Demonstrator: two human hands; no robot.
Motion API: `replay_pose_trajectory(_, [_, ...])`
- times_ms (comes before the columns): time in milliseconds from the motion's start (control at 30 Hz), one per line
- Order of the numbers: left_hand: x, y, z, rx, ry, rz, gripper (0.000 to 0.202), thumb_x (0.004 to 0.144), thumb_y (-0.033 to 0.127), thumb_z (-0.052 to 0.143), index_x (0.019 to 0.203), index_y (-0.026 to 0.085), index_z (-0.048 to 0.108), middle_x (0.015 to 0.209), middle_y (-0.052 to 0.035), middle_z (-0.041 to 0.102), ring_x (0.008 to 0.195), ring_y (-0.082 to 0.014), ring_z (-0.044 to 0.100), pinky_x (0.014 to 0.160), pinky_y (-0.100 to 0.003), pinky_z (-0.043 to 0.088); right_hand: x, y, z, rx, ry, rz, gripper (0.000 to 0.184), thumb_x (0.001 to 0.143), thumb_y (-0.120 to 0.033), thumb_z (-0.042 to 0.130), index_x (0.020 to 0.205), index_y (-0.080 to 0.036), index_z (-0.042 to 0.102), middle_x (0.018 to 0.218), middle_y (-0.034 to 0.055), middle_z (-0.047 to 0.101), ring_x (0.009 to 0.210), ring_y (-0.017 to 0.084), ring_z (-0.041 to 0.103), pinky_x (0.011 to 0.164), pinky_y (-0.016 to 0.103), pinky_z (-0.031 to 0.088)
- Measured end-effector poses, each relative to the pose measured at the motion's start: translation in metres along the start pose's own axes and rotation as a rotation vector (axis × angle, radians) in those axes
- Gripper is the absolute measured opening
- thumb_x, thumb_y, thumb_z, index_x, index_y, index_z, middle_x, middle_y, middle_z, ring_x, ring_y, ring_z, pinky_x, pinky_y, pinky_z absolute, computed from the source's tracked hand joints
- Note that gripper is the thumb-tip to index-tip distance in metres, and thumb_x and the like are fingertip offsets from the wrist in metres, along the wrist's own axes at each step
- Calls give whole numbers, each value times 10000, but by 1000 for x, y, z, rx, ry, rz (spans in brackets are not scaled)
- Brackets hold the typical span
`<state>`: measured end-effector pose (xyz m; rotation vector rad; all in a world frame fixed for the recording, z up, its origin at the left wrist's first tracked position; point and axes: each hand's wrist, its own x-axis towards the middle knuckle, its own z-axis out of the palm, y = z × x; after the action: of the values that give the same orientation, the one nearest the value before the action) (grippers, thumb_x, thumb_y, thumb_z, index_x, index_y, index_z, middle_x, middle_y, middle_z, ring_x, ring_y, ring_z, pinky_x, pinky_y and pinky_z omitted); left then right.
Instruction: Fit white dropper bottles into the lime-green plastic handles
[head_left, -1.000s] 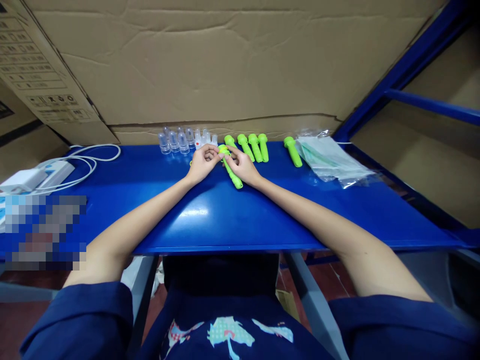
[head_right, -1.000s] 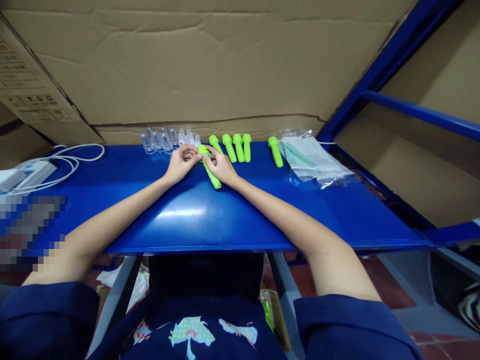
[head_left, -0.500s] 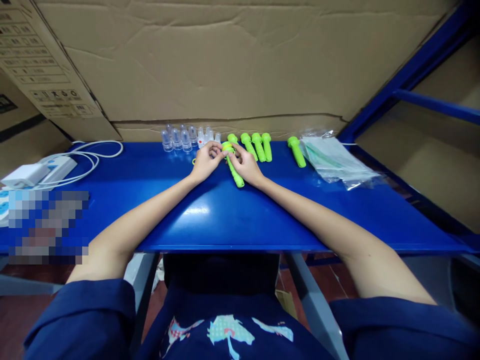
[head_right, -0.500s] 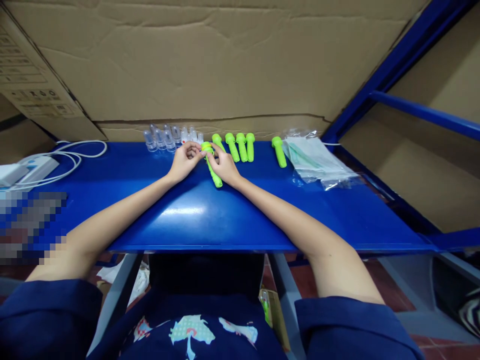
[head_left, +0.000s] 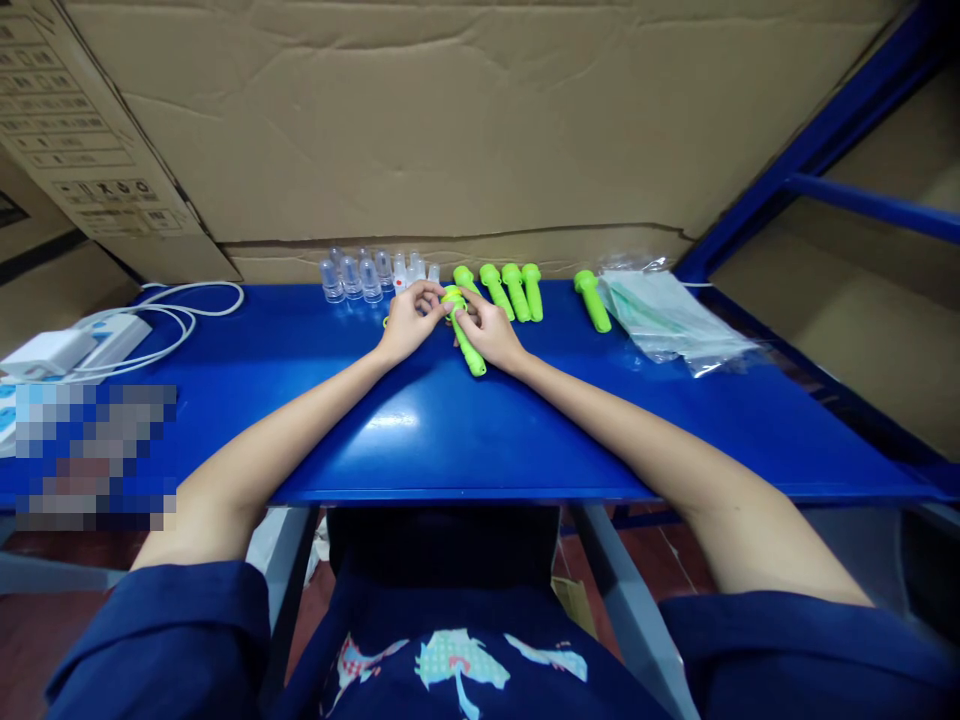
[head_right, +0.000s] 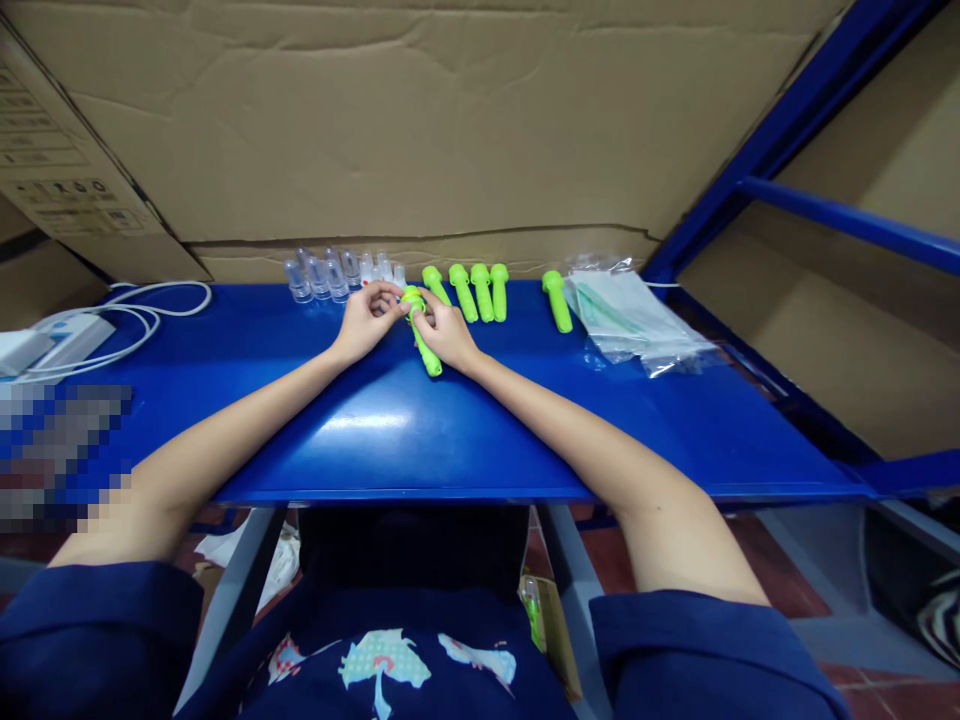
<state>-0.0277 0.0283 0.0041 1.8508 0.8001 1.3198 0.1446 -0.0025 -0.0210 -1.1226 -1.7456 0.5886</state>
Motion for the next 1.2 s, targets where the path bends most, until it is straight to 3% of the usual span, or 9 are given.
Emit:
replay_pose_trajectory(300, [3,-5,-2,-76,-49,-50,269,757,303,867,867,138,685,743,3,642,664,-92,577,647,-215,461,-1,1,-1,4,4,-5,697,959,-573,516,1476,-106,532,901,106,779,620,240,742,660,404,645])
replay_pose_trajectory(533, [8,-2,-11,-72,-174,-47,372,688,386,925,811,136,678,706,16,622,623,-82,536,624,-213,444,-3,-4,-1,18,-29,-8,714,946,-598,536,1451,-93,547,869,103,776,616,236,737,723,423,651])
replay_pose_trajectory(800, [2,-2,-3,-12,-99,-12,228,838,284,807,923,151,642,747,11,612,612,-90,547,605,-215,441,0,2,0,-1,22,0,734,964,-673,506,1465,-136,542,843,84,753,613,250,737,648,415,646])
replay_pose_trajectory(967, [0,0,-4,29,-119,64,230,877,206,733,1099,182,676,789,14,591,594,-90,533,603,-217,432,0,-1,0,-24,30,-30,799,940,-773,464,1450,-167,561,792,68,718,608,251,724,634,408,630])
replay_pose_trajectory(1200, [3,4,-8,129,-131,113,189,848,218,762,1028,163,740,751,7,613,615,-108,535,658,-238,449,-2,-5,-1,-81,8,-53,763,960,-783,424,1413,-195,602,769,67,715,646,255,711,703,421,624])
